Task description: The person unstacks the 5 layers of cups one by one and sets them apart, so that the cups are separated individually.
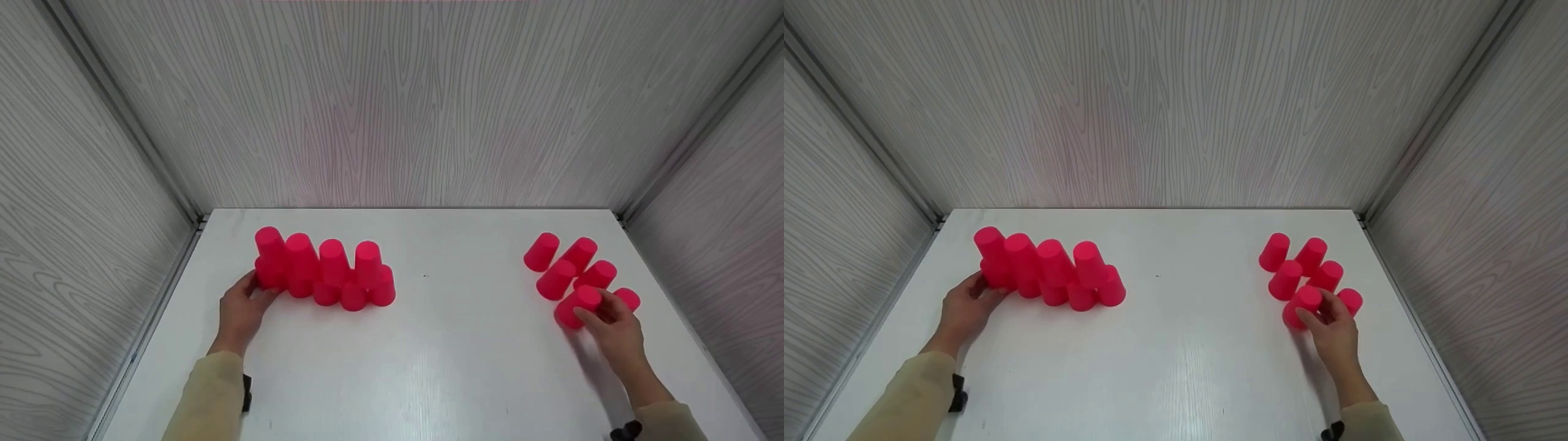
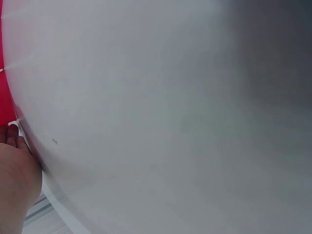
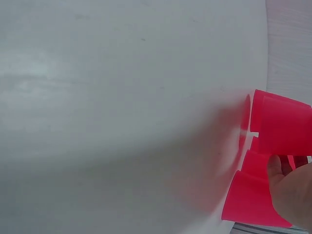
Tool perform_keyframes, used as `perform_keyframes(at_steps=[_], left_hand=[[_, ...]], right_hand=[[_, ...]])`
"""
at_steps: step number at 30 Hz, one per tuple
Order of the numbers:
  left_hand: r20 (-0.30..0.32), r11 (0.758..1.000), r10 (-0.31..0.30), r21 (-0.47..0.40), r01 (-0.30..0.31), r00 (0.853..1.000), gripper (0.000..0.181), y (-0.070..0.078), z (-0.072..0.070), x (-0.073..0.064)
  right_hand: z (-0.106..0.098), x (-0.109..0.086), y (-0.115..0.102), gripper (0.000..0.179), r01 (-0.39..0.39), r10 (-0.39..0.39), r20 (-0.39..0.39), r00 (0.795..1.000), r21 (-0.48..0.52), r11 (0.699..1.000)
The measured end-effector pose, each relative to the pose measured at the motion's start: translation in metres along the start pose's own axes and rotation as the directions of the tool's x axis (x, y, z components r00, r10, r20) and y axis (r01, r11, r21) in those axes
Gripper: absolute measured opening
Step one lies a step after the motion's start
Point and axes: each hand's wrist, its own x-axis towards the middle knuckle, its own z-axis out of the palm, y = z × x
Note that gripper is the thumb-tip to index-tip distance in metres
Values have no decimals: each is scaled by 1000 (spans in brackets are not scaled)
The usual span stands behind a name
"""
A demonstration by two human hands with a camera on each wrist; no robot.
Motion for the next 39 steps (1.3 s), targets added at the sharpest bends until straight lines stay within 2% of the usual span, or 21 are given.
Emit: perform_keyframes(at_steps=[14, 21, 25, 29, 33, 36, 39], left_hand=[[5, 1000, -11, 9, 11, 1000, 81, -3, 1, -2], [5, 1000, -16, -12, 16, 1000, 84, -4, 0, -1], [7, 1000, -25, -7, 25, 1000, 84, -4, -1, -1], [7, 1000, -24, -12, 24, 1000, 84, -2, 0, -2], [14, 999, -29, -18, 30, 999, 84, 0, 1, -4], [12, 999, -30, -27, 31, 999, 84, 2, 0, -4], [1, 999, -20, -29, 20, 1000, 83, 2, -1, -3]], right_hand=[[3, 1, 12, 96, -23, 23, -2, 1000, -24, 999], [4, 2, 18, 93, -3, 2, -2, 1000, -28, 1000], [2, 1, 15, 92, 11, -11, -12, 1000, -38, 999], [-2, -1, -4, 86, 43, -44, -35, 998, -29, 999], [-4, -4, -34, 79, 97, -99, -91, 991, -26, 995], [3, -5, -63, 73, 178, -183, -113, 977, -50, 983], [21, -5, -92, 69, 280, -286, -95, 954, -70, 957]])
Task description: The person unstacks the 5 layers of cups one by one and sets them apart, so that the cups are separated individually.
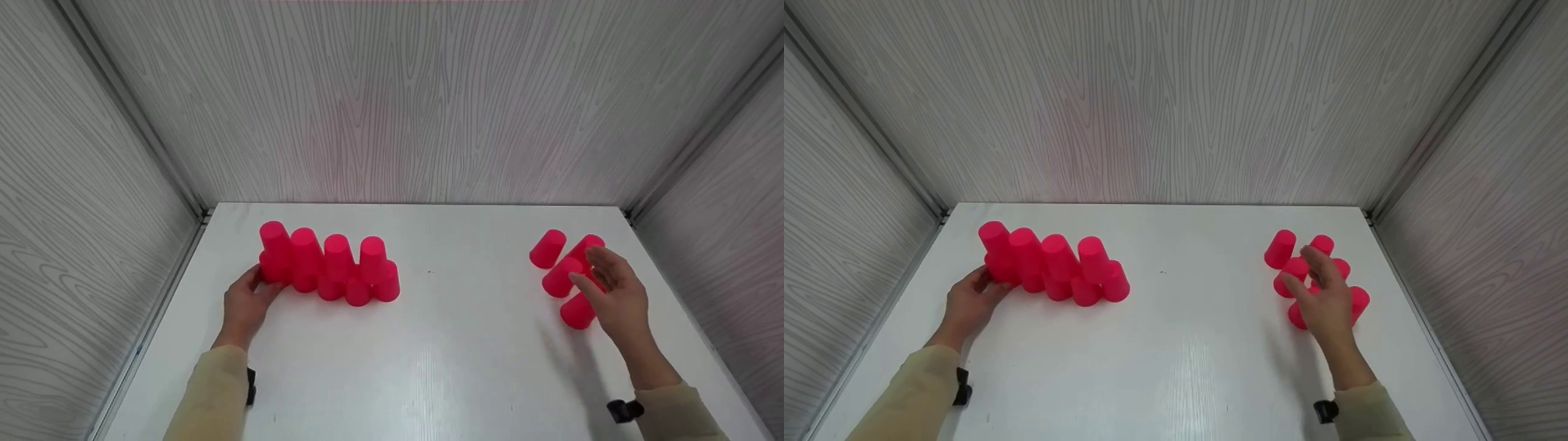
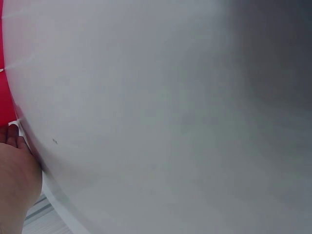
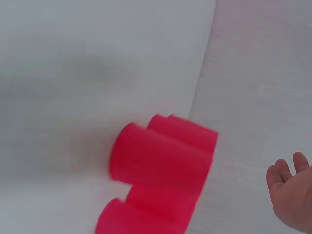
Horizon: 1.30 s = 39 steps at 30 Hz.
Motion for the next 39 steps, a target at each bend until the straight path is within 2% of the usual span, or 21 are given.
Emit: perform_keyframes(at_steps=[3, 6, 10, 12, 16, 22, 28, 39], left_hand=[[-3, 1000, 4, 14, -4, 1000, 82, 0, 0, 0], [0, 1000, 8, 29, -8, 1000, 81, 0, 0, 0], [-5, 1000, 14, 19, -14, 1000, 79, 4, 0, -1], [-3, 1000, 19, 3, -19, 1000, 79, 6, 0, -2], [-1, 1000, 0, -8, 0, 1000, 79, 7, 1, -2], [0, 1000, -12, 5, 12, 1000, 82, 1, 1, 0], [1, 1000, -19, 14, 19, 1000, 81, -3, 2, 4], [-8, 1000, 15, 25, -15, 1000, 80, -5, 1, 5]], right_hand=[[25, 2, -27, 66, 94, -97, 35, 995, 75, 993], [57, 4, -51, 63, 169, -187, 78, 979, 197, 966], [108, 6, -79, 58, 220, -280, 150, 948, 326, 920], [134, 7, -93, 56, 228, -304, 187, 934, 345, 911], [184, 5, -115, 58, 216, -305, 259, 916, 323, 921], [240, 0, -136, 64, 118, -213, 349, 912, 275, 954], [266, -3, -142, 71, 49, -152, 387, 909, 265, 963], [280, -4, -137, 68, -9, -122, 411, 903, 302, 953]])
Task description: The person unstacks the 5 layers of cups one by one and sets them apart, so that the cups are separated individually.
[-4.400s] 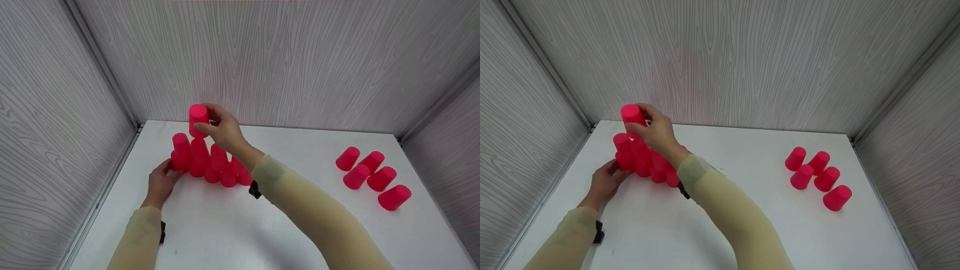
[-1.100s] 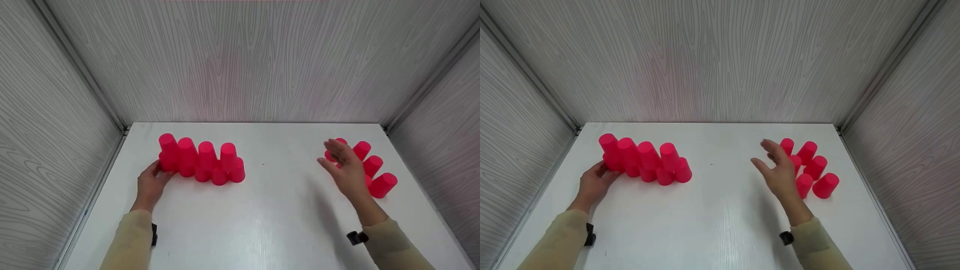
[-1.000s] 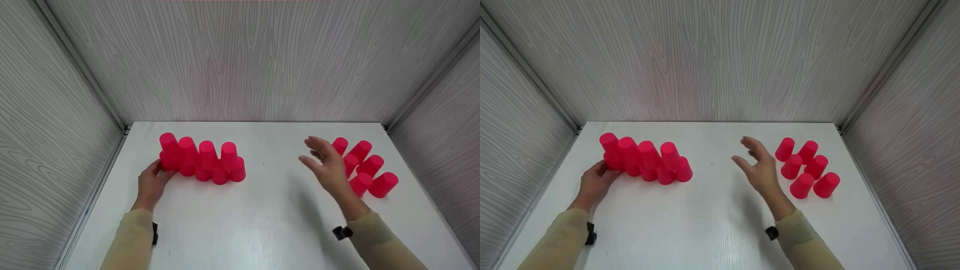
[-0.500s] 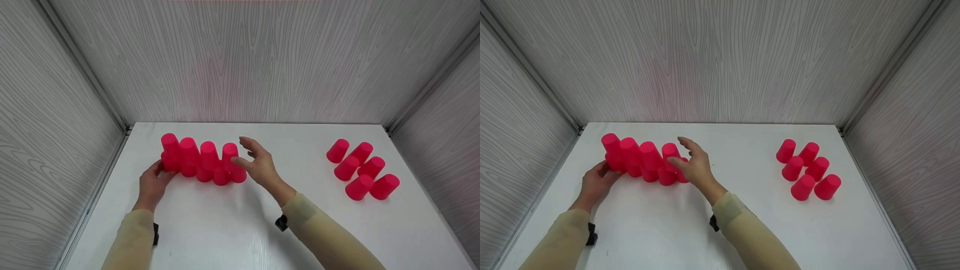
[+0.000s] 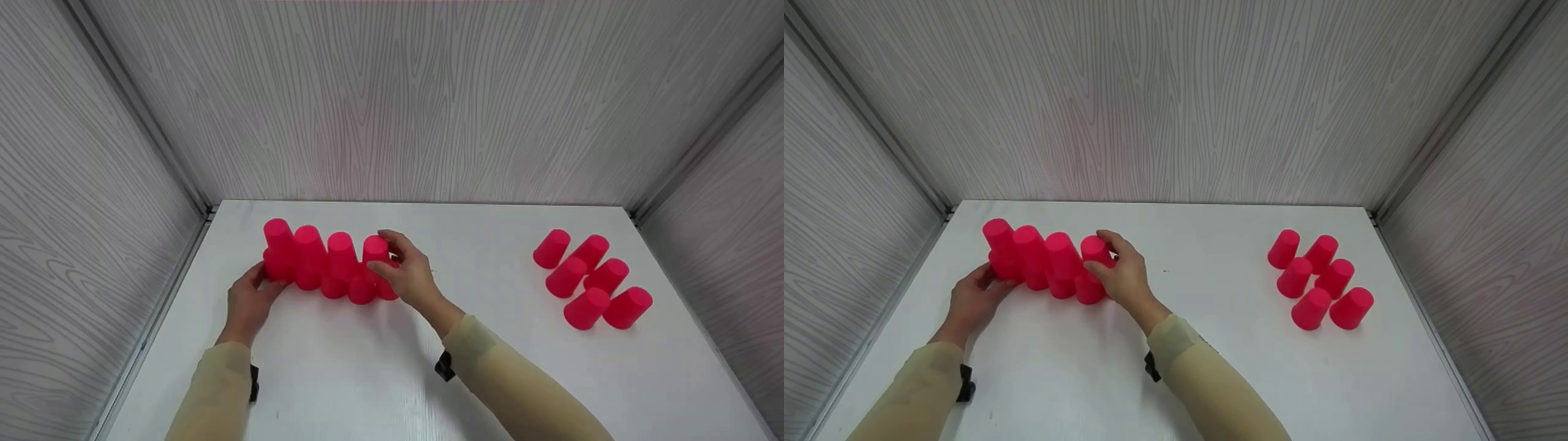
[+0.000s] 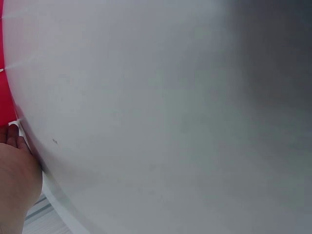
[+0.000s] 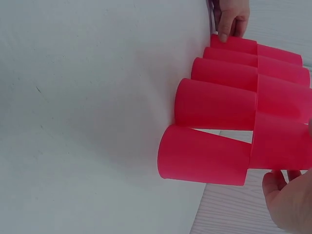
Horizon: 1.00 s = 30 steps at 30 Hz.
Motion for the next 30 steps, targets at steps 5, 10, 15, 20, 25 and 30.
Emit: perform_keyframes(at_steps=[5, 10, 15, 20, 25, 30], left_hand=[[5, 1000, -9, -3, 9, 1000, 80, 2, 1, -1], [8, 1000, -26, -11, 26, 1000, 83, 2, 0, -4], [5, 1000, -18, -4, 18, 1000, 83, 3, 0, -3], [-4, 1000, -25, -6, 25, 1000, 84, 4, 1, -4], [-5, 1000, -22, 4, 22, 1000, 82, 4, 1, -4], [-11, 1000, -11, 20, 11, 1000, 79, 5, 0, -2]], right_hand=[[-10, 0, 1, 62, 40, -39, -33, 999, 21, 999], [-43, 0, 8, 61, 89, -84, -117, 990, 31, 996], [-95, 3, 27, 63, 58, -52, -209, 977, 23, 998], [-148, 3, 53, 67, -14, 18, -289, 957, 19, 1000], [-187, 0, 76, 75, -130, 130, -368, 921, 25, 991], [-209, -1, 92, 76, -197, 193, -378, 905, 29, 980]])
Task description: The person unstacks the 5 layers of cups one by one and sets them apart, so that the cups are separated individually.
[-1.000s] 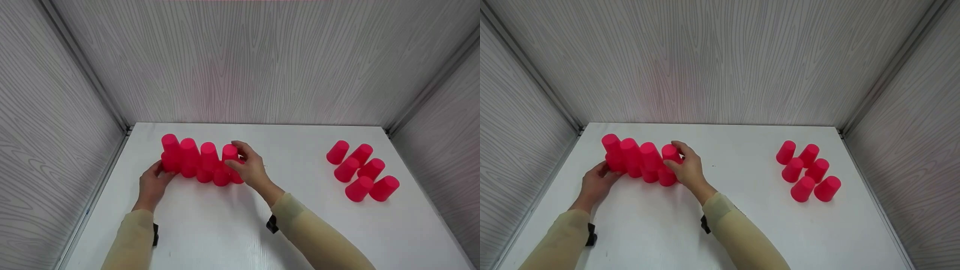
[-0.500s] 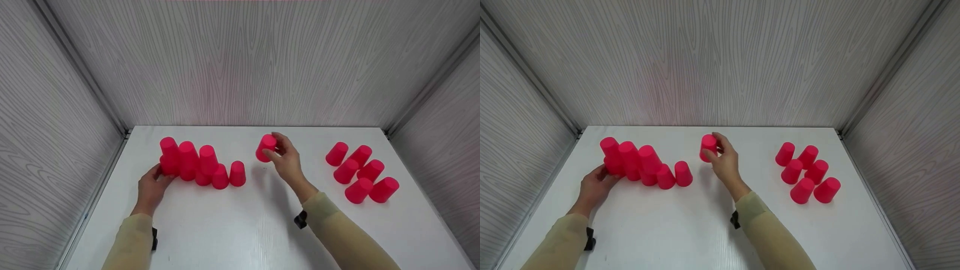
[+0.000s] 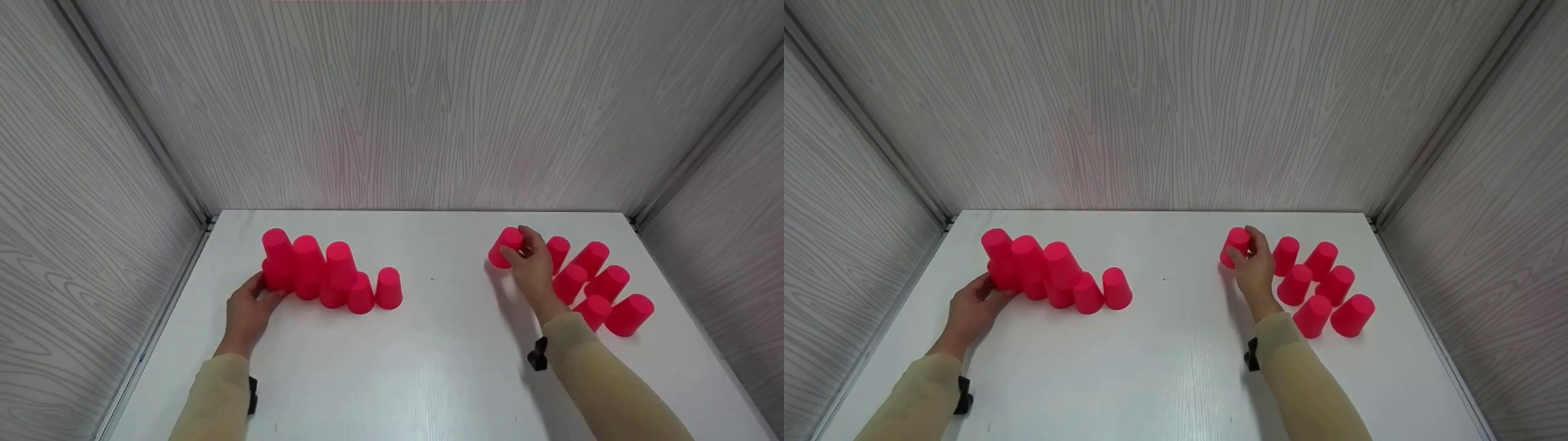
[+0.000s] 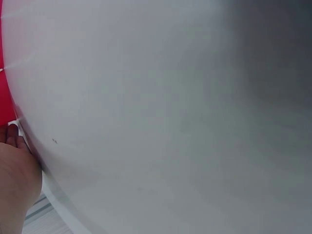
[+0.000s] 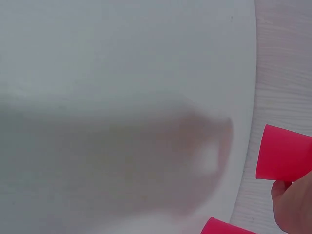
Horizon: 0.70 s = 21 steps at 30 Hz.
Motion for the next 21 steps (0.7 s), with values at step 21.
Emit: perform_keyframes(at_steps=[21], left_hand=[[4, 1000, 10, -28, -10, 1000, 79, -1, 0, -3]], right_hand=[[-8, 18, 26, 83, -120, 119, -20, 993, -108, 987]])
